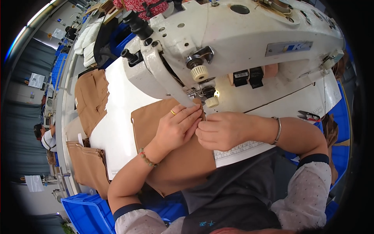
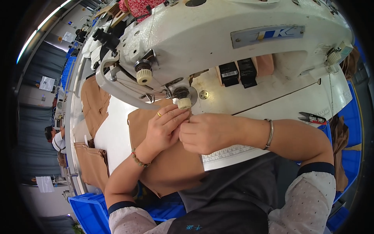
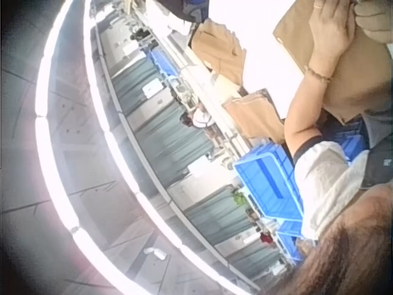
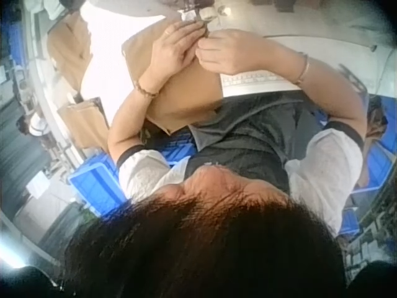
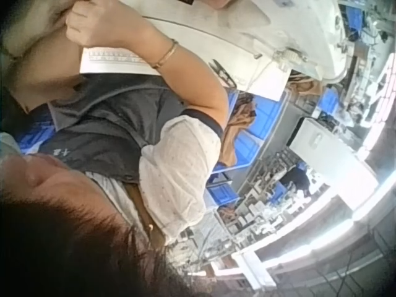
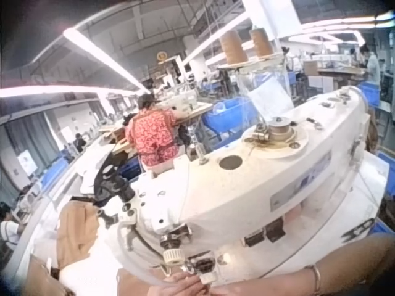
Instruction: Sewing together pieces of brown leather using an industrial sewing machine.
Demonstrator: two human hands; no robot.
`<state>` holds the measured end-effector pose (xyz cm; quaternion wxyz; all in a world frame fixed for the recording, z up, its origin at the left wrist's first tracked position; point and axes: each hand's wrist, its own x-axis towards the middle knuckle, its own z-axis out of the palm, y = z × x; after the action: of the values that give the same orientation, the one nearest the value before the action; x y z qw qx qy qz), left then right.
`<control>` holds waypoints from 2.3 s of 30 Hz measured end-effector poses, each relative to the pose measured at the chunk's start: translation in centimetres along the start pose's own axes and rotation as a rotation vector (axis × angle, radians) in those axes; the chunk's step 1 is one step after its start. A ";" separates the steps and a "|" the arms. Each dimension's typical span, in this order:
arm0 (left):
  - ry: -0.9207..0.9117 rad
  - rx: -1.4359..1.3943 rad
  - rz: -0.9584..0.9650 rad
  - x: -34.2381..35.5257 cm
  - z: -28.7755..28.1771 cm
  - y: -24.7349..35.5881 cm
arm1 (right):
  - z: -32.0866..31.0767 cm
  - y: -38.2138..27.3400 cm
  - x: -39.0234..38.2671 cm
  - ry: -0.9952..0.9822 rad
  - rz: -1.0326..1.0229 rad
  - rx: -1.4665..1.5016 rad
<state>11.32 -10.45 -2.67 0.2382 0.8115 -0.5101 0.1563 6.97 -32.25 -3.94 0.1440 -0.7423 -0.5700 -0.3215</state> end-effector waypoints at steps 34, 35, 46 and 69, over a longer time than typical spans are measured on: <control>-0.058 0.187 -0.062 -0.1 0.1 0.3 | 1.0 0.9 -0.3 0.014 0.162 -0.008; -0.063 0.186 -0.067 -0.1 0.1 0.3 | 1.0 0.9 -0.3 0.005 0.156 -0.012; -0.165 0.211 -0.125 -1.8 -1.9 5.9 | -2.3 -5.7 0.6 -0.085 0.402 -0.088; -0.096 0.190 -0.160 -12.5 0.0 15.3 | -1.8 -20.3 -2.4 0.176 1.648 1.585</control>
<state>-7.90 -6.64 -5.44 0.1474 0.8750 -0.4376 0.1455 -12.99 -28.79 -7.20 0.7773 -0.5656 0.0592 0.2690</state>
